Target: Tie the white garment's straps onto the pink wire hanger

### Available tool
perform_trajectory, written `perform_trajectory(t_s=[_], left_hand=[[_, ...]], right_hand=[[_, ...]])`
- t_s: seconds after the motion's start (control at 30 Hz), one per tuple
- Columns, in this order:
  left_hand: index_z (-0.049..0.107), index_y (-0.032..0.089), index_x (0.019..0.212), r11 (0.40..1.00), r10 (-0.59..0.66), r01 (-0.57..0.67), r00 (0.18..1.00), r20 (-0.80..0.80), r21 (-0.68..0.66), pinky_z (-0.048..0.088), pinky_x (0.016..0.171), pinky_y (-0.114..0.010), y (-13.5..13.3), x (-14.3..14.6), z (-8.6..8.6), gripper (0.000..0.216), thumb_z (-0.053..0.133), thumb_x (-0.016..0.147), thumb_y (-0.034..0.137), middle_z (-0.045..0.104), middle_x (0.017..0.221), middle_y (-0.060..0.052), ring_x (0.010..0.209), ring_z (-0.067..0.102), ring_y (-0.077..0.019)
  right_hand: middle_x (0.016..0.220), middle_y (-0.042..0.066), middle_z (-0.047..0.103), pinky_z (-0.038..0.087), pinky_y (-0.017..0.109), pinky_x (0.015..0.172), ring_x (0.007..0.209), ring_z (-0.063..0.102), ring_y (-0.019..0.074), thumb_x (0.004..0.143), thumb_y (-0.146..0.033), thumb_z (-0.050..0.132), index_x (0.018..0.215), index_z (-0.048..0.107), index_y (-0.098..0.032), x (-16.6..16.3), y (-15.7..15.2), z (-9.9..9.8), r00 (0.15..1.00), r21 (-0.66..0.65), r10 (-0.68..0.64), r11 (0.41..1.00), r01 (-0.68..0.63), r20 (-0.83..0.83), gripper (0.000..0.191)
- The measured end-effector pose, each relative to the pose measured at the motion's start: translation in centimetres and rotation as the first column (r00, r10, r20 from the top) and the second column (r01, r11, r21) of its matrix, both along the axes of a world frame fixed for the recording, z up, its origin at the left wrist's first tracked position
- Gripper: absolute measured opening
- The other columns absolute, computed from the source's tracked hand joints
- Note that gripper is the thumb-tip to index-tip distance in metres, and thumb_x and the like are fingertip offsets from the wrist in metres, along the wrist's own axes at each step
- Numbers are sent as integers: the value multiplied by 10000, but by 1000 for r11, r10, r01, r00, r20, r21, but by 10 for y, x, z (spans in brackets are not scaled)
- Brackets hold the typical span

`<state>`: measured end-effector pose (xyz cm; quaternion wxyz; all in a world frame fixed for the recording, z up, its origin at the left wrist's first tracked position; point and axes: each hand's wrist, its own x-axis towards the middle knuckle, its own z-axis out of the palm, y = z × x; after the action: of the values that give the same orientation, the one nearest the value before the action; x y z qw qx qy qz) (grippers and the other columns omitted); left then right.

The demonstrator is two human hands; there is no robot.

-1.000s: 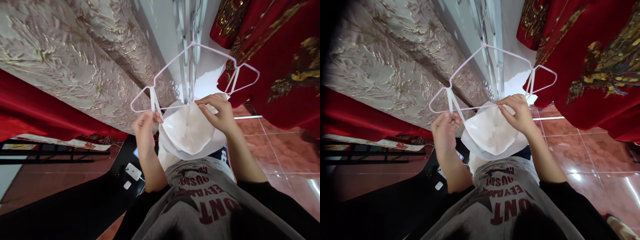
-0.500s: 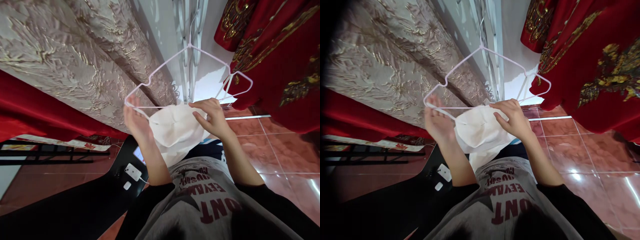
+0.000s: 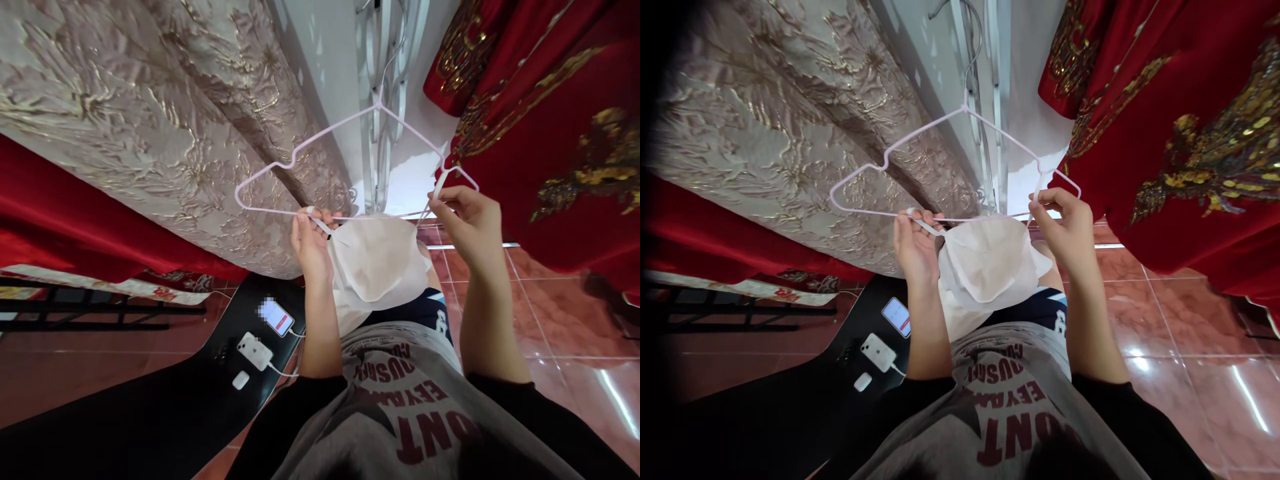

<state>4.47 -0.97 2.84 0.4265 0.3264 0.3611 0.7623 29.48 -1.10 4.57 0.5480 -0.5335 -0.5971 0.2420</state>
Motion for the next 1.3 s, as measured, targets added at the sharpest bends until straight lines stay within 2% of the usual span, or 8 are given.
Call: perform_trajectory(t_s=[0.23,0.47,0.63,0.7,0.8,0.9,1.17,1.3], left_hand=[[578,223,858,997,-55,55,998,14,45,606,823,-288,1,7,-5,457,735,961,639,640,742,15,727,705,-142],[596,229,860,990,-116,109,990,81,84,595,735,-264,-6,9,-6,443,772,930,629,633,733,13,744,723,-154],[578,240,865,991,-130,130,991,45,-6,605,740,-284,-3,5,-6,458,757,919,658,637,778,-7,755,719,-164],[577,244,872,987,-153,156,986,69,-36,587,702,-270,-2,11,-9,444,746,928,650,647,798,-17,816,745,-180],[594,241,903,981,-173,180,980,96,-75,581,717,-265,-5,24,-14,412,724,952,629,699,861,-35,935,781,-203],[651,222,961,985,-136,143,988,70,-100,602,782,-291,-9,28,-19,381,709,962,599,780,958,-78,1003,803,-230],[711,246,1030,932,356,-347,929,-97,101,625,748,-256,-4,-53,-38,188,740,845,266,808,1279,-68,1041,807,-200],[764,256,1119,937,320,-244,884,-339,249,618,1072,-422,7,-89,-23,355,883,815,395,781,1333,-64,1256,756,-267]], right_hand=[[1126,66,812,666,502,957,1007,789,253,898,-268,709,1177,798,-288,-15,33,28,949,332,57,942,52,-312,294],[1588,36,621,578,588,1132,1354,703,339,977,-319,643,1491,659,-425,34,49,-28,919,581,-107,746,326,-378,525],[976,-12,816,636,479,811,846,789,234,910,-204,623,1058,862,-406,37,9,-36,868,597,-212,652,468,-449,346],[860,-23,799,616,463,709,749,762,228,899,-184,635,1018,866,-412,16,-7,-22,917,575,-231,721,386,-326,345],[1029,-10,851,632,482,871,983,804,243,947,-191,646,1081,859,-377,-20,-13,-4,998,433,-24,902,-1,53,313],[1016,9,858,607,458,892,955,787,217,1003,-177,576,1110,850,-328,-39,-4,-2,947,266,159,935,-235,279,330],[984,4,849,566,451,942,948,764,210,1028,-200,568,1192,825,-339,-27,-1,-14,969,304,38,946,-113,244,335],[930,-3,836,557,432,893,876,739,196,1021,-162,529,1234,817,-356,-22,-2,-12,968,331,51,934,-133,245,408]])
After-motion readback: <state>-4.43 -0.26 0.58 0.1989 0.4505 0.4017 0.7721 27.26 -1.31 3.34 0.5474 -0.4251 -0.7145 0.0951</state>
